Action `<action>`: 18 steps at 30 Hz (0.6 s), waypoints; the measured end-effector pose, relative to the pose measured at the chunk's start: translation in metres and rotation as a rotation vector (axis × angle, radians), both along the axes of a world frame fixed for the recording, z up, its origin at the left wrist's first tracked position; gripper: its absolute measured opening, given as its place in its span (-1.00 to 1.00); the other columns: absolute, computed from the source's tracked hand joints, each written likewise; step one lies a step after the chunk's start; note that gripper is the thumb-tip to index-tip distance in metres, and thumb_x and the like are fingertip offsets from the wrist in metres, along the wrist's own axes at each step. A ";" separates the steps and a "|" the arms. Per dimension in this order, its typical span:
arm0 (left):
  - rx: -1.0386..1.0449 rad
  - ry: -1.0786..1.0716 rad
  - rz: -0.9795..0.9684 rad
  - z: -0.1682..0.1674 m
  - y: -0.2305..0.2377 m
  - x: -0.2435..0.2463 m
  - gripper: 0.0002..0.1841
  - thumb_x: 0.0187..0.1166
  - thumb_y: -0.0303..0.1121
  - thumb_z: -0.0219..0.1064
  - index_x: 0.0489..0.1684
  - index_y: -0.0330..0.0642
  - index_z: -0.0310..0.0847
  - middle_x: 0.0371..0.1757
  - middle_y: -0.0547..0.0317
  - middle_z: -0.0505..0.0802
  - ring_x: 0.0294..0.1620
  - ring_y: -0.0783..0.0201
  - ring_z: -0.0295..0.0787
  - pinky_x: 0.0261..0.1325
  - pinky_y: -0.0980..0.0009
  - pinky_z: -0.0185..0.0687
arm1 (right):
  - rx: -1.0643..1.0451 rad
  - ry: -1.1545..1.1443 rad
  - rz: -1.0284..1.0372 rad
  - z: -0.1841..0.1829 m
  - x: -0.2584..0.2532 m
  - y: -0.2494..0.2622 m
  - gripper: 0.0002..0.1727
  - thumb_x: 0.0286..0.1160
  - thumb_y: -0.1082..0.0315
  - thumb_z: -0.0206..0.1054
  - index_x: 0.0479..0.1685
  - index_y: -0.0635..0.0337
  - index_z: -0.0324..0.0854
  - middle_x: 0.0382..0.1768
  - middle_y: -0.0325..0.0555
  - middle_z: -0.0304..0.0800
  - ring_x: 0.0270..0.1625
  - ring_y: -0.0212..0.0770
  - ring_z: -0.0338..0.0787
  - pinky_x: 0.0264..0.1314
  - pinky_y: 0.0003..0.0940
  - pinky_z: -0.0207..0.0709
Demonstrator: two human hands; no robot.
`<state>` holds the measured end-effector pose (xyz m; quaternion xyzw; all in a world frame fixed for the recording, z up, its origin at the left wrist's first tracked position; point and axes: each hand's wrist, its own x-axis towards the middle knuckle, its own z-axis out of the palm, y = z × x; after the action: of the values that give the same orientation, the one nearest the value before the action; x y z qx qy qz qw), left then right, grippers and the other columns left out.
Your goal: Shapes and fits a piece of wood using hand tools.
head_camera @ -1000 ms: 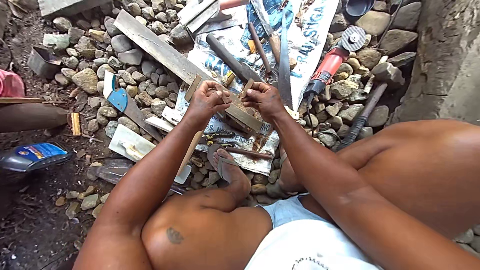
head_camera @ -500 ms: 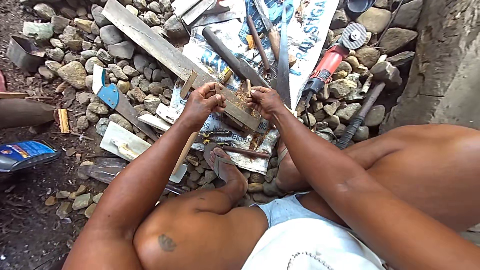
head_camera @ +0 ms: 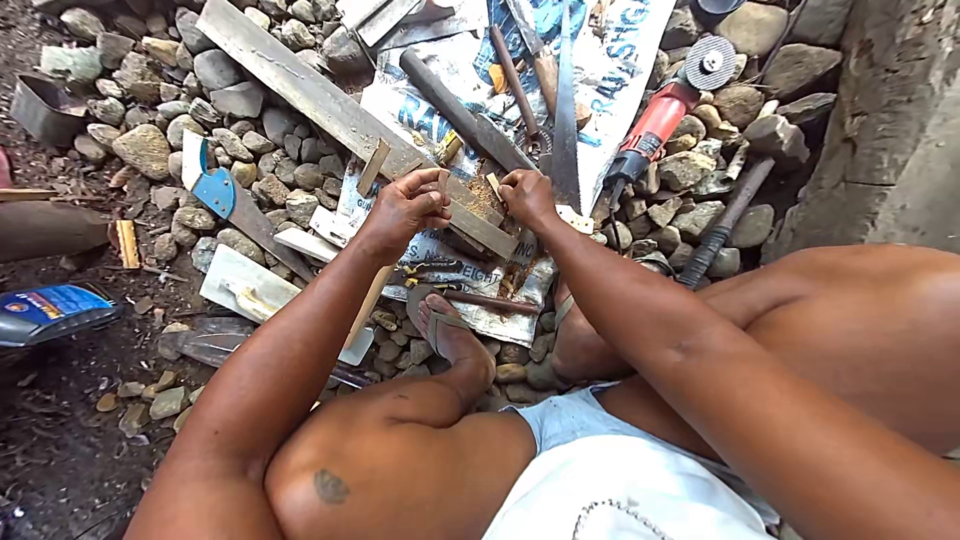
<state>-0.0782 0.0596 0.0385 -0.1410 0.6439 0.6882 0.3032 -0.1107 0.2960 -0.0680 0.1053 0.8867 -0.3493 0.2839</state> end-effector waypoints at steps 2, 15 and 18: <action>0.015 -0.012 0.004 0.001 0.000 0.000 -0.58 0.79 -0.53 0.11 0.60 -0.19 0.42 0.00 -0.07 0.83 -0.11 0.12 0.88 0.05 0.20 0.86 | -0.167 -0.018 -0.127 -0.004 0.002 0.001 -0.74 0.66 0.27 0.27 0.11 0.16 0.79 -0.06 0.02 0.91 -0.07 -0.10 0.91 0.14 -0.03 0.76; -0.054 0.041 -0.100 0.012 0.011 0.001 -0.38 0.72 -0.63 0.14 0.79 -0.01 0.26 0.03 -0.13 0.81 -0.11 0.09 0.88 0.03 0.21 0.87 | -1.139 -0.321 -0.837 0.041 0.017 0.009 -0.70 0.66 0.53 0.08 0.23 0.19 0.60 -0.37 -0.15 0.63 -0.52 -0.34 0.64 -0.45 -0.49 0.63; -0.067 0.056 -0.113 0.013 0.009 0.002 -0.42 0.72 -0.64 0.13 0.73 -0.03 0.36 0.06 -0.12 0.79 -0.07 0.08 0.88 0.05 0.20 0.87 | -1.182 -0.337 -0.850 0.041 0.019 0.011 -0.69 0.64 0.53 0.08 0.26 0.20 0.57 -0.37 -0.16 0.61 -0.51 -0.34 0.63 -0.43 -0.49 0.64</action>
<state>-0.0766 0.0691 0.0519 -0.0953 0.6817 0.6516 0.3187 -0.0915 0.3068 -0.0274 0.3211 0.3783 -0.8266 0.2657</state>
